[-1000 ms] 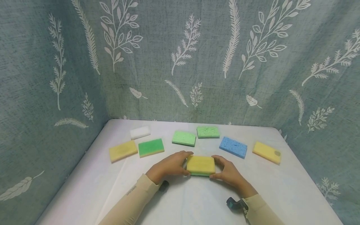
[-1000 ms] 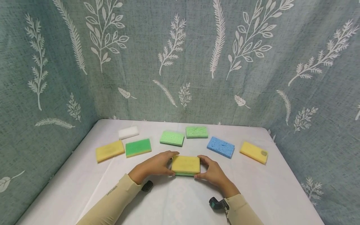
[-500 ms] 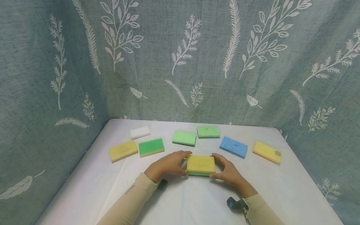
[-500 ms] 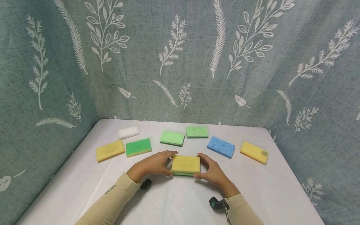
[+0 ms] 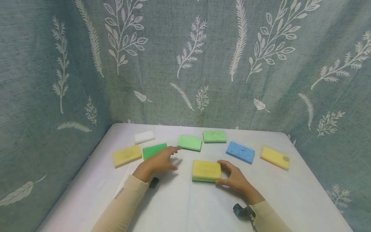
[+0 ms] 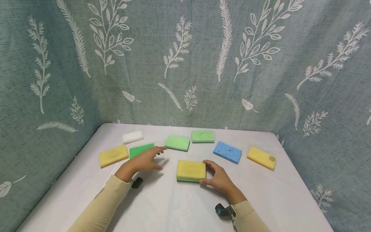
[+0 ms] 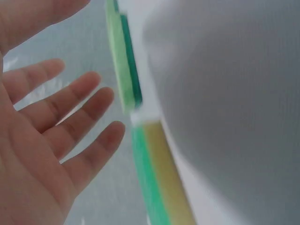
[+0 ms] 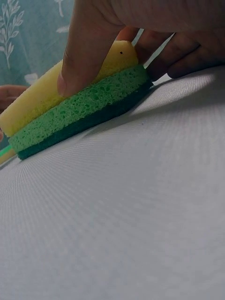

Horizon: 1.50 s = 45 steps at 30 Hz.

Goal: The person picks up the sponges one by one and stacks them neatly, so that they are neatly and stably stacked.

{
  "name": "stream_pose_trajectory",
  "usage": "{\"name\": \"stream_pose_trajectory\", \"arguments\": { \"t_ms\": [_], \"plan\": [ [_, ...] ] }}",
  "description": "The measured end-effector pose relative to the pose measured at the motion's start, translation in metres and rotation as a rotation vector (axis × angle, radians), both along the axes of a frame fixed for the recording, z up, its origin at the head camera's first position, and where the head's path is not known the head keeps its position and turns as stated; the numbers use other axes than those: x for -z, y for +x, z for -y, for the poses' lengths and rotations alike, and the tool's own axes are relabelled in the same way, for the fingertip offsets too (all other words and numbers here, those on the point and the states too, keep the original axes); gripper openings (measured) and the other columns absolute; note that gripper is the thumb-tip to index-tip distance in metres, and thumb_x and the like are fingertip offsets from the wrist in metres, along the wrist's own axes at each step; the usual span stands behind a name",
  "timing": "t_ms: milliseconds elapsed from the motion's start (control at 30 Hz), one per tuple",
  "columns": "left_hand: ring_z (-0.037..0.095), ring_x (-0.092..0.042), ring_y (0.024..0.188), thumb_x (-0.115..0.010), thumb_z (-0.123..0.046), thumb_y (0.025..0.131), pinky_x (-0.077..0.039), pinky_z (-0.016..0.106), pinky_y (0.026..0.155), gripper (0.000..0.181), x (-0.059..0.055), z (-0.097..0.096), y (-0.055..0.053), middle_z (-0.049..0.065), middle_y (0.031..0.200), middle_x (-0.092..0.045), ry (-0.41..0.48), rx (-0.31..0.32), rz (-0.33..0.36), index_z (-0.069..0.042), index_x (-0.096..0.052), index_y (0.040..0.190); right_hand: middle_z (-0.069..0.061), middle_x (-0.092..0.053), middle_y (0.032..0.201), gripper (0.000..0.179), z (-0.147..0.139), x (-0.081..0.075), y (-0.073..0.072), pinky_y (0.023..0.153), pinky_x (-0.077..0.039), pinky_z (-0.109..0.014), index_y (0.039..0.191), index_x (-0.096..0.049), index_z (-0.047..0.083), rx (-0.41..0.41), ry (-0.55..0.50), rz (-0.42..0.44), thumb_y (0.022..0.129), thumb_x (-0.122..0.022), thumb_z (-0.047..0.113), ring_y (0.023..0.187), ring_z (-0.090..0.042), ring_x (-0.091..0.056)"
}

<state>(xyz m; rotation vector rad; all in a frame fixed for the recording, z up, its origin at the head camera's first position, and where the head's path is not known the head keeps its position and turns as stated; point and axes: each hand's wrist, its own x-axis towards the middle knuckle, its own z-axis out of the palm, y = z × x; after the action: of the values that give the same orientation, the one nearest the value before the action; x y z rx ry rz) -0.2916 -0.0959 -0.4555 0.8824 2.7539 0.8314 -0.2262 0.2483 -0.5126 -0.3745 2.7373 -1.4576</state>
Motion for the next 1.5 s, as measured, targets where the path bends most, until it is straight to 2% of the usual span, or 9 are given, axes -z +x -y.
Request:
{"name": "stream_pose_trajectory", "arguments": {
  "t_ms": [133,333,667,800,1100,1500],
  "plan": [
    [0.029,-0.051,0.122,-0.084,-0.017,0.076,-0.042,0.045,0.1,0.082,-0.005,0.018,-0.007,0.012,0.133,-0.055,0.002,-0.047,-0.02,-0.012,-0.043,0.147,-0.007,-0.052,0.141,0.085,0.001,-0.001,-0.001,0.112,-0.027,-0.047,0.137,-0.052,0.012,0.007,0.009,-0.005,0.064,-0.092,0.029,0.135,-0.028,-0.04],
    [0.03,-0.045,0.129,-0.083,-0.018,0.076,-0.036,0.047,0.106,0.081,-0.007,0.037,-0.014,0.013,0.135,-0.054,-0.014,-0.083,-0.048,-0.011,-0.044,0.146,-0.009,-0.052,0.14,0.083,0.001,-0.002,-0.001,0.112,-0.027,-0.048,0.136,-0.053,0.012,0.006,-0.001,-0.007,0.064,-0.092,0.026,0.135,-0.029,-0.039],
    [0.036,-0.043,0.13,-0.083,-0.015,0.076,-0.035,0.051,0.106,0.076,0.0,0.054,-0.023,0.016,0.139,-0.051,-0.05,-0.12,-0.109,-0.007,-0.048,0.143,-0.008,-0.053,0.14,0.082,0.0,-0.003,-0.002,0.112,-0.026,-0.049,0.134,-0.054,0.012,-0.003,0.001,-0.018,0.063,-0.092,0.025,0.135,-0.029,-0.04],
    [0.038,-0.038,0.133,-0.083,-0.015,0.075,-0.034,0.053,0.107,0.076,0.002,0.059,-0.026,0.017,0.141,-0.049,-0.075,-0.163,-0.124,-0.007,-0.049,0.142,-0.007,-0.053,0.14,0.082,0.0,-0.003,-0.002,0.112,-0.026,-0.048,0.135,-0.054,0.013,0.01,0.01,-0.021,0.063,-0.092,0.025,0.136,-0.028,-0.039],
    [0.037,-0.041,0.132,-0.083,-0.016,0.075,-0.035,0.051,0.106,0.076,0.004,0.079,-0.028,0.019,0.143,-0.047,-0.126,-0.285,-0.104,-0.004,-0.049,0.141,-0.01,-0.051,0.142,0.087,0.002,0.001,-0.001,0.112,-0.026,-0.049,0.138,-0.051,0.012,0.01,-0.029,0.003,0.063,-0.092,0.026,0.136,-0.03,-0.039],
    [0.04,-0.044,0.127,-0.086,-0.018,0.072,-0.037,0.053,0.103,0.076,0.019,0.089,-0.031,0.023,0.138,-0.049,-0.132,-0.315,-0.074,0.001,-0.052,0.137,-0.007,-0.051,0.142,0.086,0.002,0.005,-0.001,0.112,-0.027,-0.048,0.138,-0.051,0.013,0.022,0.011,-0.01,0.063,-0.092,0.028,0.136,-0.029,-0.039]
  ]
}}
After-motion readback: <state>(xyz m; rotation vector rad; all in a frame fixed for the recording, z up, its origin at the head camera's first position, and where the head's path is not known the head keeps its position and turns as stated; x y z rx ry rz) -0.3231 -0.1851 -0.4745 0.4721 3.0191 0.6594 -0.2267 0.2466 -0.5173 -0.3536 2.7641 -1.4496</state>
